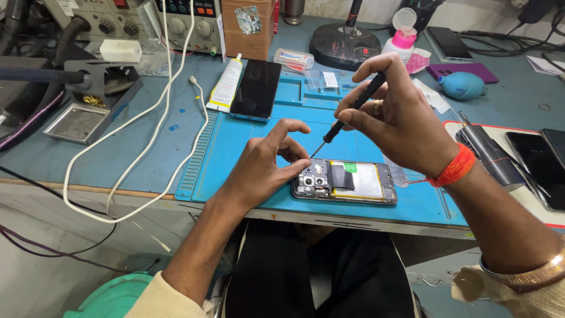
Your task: The person repairs a disassembled smartphone at a workbench. They heat the phone edge with a soldering iron, pry at the frame, unscrew components with a screwdriver, lift the battery and internal parts out of the housing, handle small screws and a mid-frame plate, and press components back into the phone body.
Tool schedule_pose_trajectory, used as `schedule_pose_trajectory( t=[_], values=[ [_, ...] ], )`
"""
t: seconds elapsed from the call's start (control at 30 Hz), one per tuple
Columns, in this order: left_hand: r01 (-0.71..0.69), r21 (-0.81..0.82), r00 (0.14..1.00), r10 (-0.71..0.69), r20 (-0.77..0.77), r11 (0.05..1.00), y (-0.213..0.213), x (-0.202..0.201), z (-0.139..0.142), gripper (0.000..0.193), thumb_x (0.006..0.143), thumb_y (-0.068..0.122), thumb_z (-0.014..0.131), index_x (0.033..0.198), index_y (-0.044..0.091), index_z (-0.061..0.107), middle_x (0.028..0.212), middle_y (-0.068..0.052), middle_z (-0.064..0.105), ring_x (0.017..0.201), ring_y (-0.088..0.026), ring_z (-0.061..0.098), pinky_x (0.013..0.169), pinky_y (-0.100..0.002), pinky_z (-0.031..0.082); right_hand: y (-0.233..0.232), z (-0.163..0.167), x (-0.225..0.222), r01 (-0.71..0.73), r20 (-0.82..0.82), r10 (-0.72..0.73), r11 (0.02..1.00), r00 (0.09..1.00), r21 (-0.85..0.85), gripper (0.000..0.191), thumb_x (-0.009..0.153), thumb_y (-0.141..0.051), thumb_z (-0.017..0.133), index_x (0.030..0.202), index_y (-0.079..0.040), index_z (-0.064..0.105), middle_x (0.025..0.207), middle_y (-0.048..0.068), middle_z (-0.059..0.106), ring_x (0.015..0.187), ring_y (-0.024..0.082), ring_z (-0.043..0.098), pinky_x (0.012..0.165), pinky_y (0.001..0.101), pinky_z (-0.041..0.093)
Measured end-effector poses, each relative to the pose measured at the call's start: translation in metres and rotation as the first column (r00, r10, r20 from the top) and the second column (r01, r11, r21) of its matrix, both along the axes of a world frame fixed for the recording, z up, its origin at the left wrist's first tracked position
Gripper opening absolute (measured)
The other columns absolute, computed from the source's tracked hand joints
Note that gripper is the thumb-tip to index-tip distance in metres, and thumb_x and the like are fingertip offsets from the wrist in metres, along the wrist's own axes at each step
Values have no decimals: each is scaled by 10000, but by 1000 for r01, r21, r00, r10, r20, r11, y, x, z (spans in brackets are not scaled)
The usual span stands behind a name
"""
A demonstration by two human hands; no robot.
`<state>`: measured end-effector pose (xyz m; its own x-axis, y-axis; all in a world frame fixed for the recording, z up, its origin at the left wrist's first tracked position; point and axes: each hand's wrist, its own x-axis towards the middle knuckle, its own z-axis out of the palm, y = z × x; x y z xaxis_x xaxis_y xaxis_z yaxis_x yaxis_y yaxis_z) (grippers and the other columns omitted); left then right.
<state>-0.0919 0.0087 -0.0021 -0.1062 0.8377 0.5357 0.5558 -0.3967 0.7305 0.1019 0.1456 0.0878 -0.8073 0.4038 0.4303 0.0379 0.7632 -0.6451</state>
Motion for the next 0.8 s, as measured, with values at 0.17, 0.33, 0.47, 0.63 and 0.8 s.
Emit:
schedule_pose_trajectory(
  t=[0.17,0.33,0.47,0.63,0.8],
  values=[
    [-6,25,1000,7,-8,1000,2,2,-3,449,876,83,790,1252,92,545,876,-58,791,832,-161,792,771,-301,637,-2,2,-1,6,10,-6,1000,1000,-3,420,991,-44,683,1253,-45,354,1028,106,715,952,133,742,731,278,626],
    [-16,17,999,15,35,1000,1,6,-2,425,885,96,781,1243,89,553,882,-58,793,844,-162,796,789,-300,637,-1,5,2,-42,-6,42,999,999,5,420,995,-25,678,1272,-45,363,1049,125,688,1003,154,730,817,295,647],
    [-5,-16,997,6,80,1000,-1,12,-1,402,880,99,775,1225,86,570,892,-63,798,839,-164,797,778,-301,641,-2,12,11,-257,-19,257,955,966,-149,399,1001,-14,612,1284,-51,332,1145,111,672,1125,180,752,924,323,628],
    [10,-6,1000,-10,16,1000,0,21,-1,368,893,85,767,1215,70,591,930,-90,811,894,-205,804,776,-318,618,-9,14,16,-11,88,9,1000,996,26,423,946,-29,688,1239,-39,383,1016,105,732,975,187,783,760,311,658],
    [36,-22,993,-38,-108,999,6,25,1,363,883,60,741,1214,61,592,944,-116,797,927,-251,800,786,-338,618,-12,7,11,3,134,-16,995,991,99,421,924,-47,706,1238,-47,425,990,95,748,927,173,788,733,299,651]
  ],
)
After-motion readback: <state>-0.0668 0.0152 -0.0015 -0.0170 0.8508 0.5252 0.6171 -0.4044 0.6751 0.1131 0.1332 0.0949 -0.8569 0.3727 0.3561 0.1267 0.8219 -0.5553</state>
